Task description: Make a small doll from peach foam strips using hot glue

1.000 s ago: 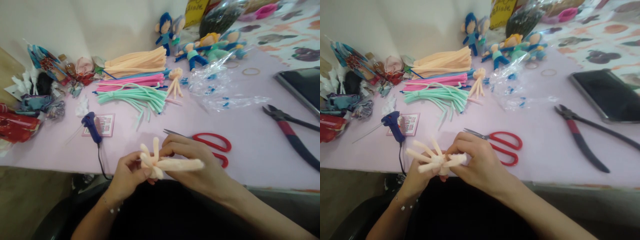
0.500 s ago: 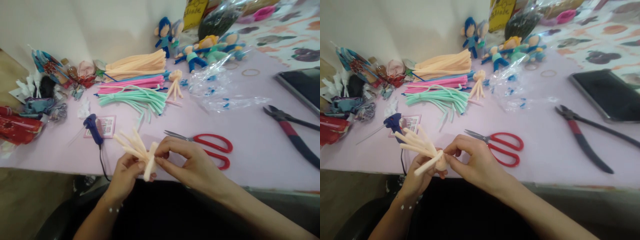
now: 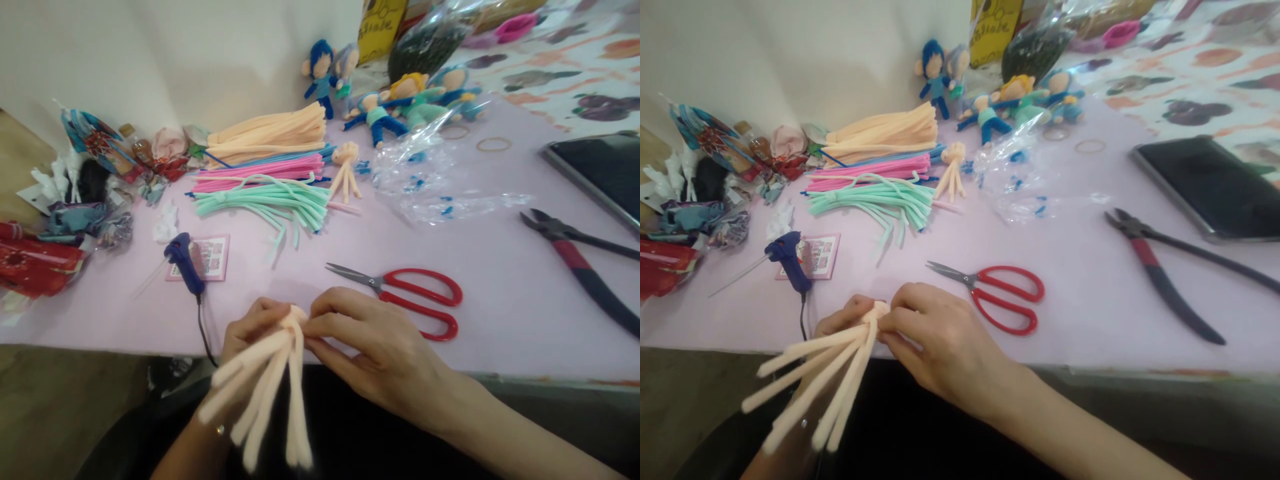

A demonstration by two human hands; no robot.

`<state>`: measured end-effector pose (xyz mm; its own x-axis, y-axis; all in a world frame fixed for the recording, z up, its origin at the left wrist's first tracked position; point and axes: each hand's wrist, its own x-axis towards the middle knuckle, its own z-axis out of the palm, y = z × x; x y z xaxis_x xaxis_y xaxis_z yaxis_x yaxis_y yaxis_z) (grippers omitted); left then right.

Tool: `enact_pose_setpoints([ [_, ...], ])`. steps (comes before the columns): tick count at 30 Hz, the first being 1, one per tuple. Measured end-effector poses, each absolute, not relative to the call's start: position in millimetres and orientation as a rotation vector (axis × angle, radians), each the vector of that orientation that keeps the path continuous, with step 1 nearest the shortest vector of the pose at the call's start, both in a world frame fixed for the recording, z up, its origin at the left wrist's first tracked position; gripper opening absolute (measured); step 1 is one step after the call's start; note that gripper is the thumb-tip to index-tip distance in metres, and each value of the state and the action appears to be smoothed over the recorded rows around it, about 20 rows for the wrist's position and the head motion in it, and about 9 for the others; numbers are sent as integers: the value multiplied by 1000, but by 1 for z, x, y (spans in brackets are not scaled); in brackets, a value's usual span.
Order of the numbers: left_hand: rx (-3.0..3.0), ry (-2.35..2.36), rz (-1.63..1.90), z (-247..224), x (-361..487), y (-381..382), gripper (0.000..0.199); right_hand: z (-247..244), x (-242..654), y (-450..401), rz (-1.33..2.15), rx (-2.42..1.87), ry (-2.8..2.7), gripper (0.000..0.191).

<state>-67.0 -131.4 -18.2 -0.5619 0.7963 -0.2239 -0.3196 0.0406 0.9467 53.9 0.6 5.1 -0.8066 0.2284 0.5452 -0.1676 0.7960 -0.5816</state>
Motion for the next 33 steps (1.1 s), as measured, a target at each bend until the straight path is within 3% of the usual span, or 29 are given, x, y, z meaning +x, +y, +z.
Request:
enact_pose_setpoints([
  [8,817,1452,1893,-31,-70,-137,34,8,54,4,1102,-69,-2246,19],
  [15,1083,1564,1916,-39,-72,-143,38,8,53,-2,1260,-183,-2290,8],
  [22,717,1351,1974,-35,-71,-142,30,11,52,-2,1183,-202,-2281,15],
  [28,283,1224,1987,-38,-80,-152,35,9,49,2,1107,-196,-2287,13],
  [33,319,1283,2027,-42,-86,-161,36,8,41,-12,1284,-51,-2333,17],
])
